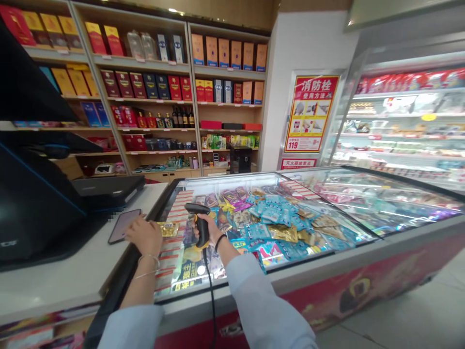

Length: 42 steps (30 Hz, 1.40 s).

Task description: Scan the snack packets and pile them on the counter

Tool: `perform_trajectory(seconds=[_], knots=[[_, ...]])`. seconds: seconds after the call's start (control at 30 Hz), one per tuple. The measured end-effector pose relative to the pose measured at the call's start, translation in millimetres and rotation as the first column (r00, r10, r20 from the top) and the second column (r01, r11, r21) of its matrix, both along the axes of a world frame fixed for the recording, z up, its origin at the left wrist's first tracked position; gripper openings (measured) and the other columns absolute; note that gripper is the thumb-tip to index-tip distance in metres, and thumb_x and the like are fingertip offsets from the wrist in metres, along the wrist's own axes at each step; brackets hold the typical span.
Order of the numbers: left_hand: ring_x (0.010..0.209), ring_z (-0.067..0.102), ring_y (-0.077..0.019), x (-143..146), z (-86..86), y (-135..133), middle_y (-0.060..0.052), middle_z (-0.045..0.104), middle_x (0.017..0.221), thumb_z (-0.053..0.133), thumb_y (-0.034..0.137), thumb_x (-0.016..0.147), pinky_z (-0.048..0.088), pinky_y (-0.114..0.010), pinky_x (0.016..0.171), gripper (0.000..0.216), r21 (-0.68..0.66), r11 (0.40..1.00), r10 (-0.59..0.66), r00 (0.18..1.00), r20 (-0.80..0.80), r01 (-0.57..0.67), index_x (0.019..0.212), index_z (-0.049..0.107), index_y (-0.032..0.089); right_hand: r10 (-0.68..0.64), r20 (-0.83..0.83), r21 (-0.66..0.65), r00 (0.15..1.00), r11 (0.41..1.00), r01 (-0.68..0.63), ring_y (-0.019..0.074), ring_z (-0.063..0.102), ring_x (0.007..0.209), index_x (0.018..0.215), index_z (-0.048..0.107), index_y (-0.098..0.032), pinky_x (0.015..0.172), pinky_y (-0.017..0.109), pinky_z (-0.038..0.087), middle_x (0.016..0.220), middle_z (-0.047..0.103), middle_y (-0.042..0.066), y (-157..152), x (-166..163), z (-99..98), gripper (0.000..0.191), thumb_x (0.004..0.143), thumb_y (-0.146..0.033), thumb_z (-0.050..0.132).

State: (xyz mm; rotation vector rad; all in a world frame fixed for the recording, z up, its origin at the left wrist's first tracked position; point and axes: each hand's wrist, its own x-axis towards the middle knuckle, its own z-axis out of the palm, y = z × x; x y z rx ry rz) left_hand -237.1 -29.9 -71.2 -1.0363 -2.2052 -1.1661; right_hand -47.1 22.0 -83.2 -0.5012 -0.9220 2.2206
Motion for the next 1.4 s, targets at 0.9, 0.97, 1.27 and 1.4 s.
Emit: perform_trajectory(seconds=[0.9, 0.97, 1.27, 1.4], knots=[[0.100, 0.057, -0.0225, 273, 9.9, 84, -0.009, 0.062, 0.099, 0.047, 0.027, 0.092, 0.045, -0.039, 0.094, 0.018, 0.030, 0.450, -0.891, 0.451, -0.050, 0.893, 0.090, 0.063, 0.019, -0.611, -0.161, 0.328, 0.775, 0.707, 0.626, 0.0070, 0.042, 0.039, 0.081, 0.055, -0.020, 0.034, 0.019, 0.034, 0.062, 0.056, -0.003, 23, 314, 78.9, 0.018, 0.077, -0.036, 0.062], [0.095, 0.057, -0.0229, 287, 3.2, 86, -0.008, 0.062, 0.094, 0.047, 0.032, 0.093, 0.044, -0.039, 0.092, 0.025, -0.073, 0.478, -0.878, 0.478, -0.019, 0.875, 0.083, 0.065, 0.019, -0.622, -0.123, 0.328, 0.773, 0.710, 0.623, 0.0074, 0.042, 0.039, 0.082, 0.055, -0.021, 0.034, 0.019, 0.033, 0.063, 0.055, -0.003, 27, 333, 64.4, 0.020, 0.076, -0.037, 0.063], [0.092, 0.058, -0.0266, 296, 8.1, 69, -0.010, 0.066, 0.084, 0.049, 0.056, 0.090, 0.040, -0.037, 0.084, 0.046, -0.341, 0.470, -0.841, 0.531, 0.108, 0.814, 0.071, 0.066, 0.018, -0.626, -0.140, 0.270, 0.767, 0.721, 0.638, 0.0088, 0.041, 0.040, 0.081, 0.056, -0.021, 0.034, 0.021, 0.032, 0.064, 0.055, -0.002, 40, 360, 31.4, 0.021, 0.076, -0.039, 0.064], [0.081, 0.060, -0.0241, 303, 6.4, 68, -0.008, 0.065, 0.072, 0.057, 0.058, 0.082, 0.038, -0.033, 0.074, 0.046, -0.329, 0.417, -0.842, 0.497, 0.213, 0.847, 0.060, 0.061, 0.018, -0.647, -0.193, 0.250, 0.738, 0.695, 0.674, 0.0076, 0.040, 0.040, 0.080, 0.057, -0.020, 0.034, 0.019, 0.033, 0.063, 0.055, -0.002, 43, 362, 24.1, 0.020, 0.076, -0.038, 0.064]])
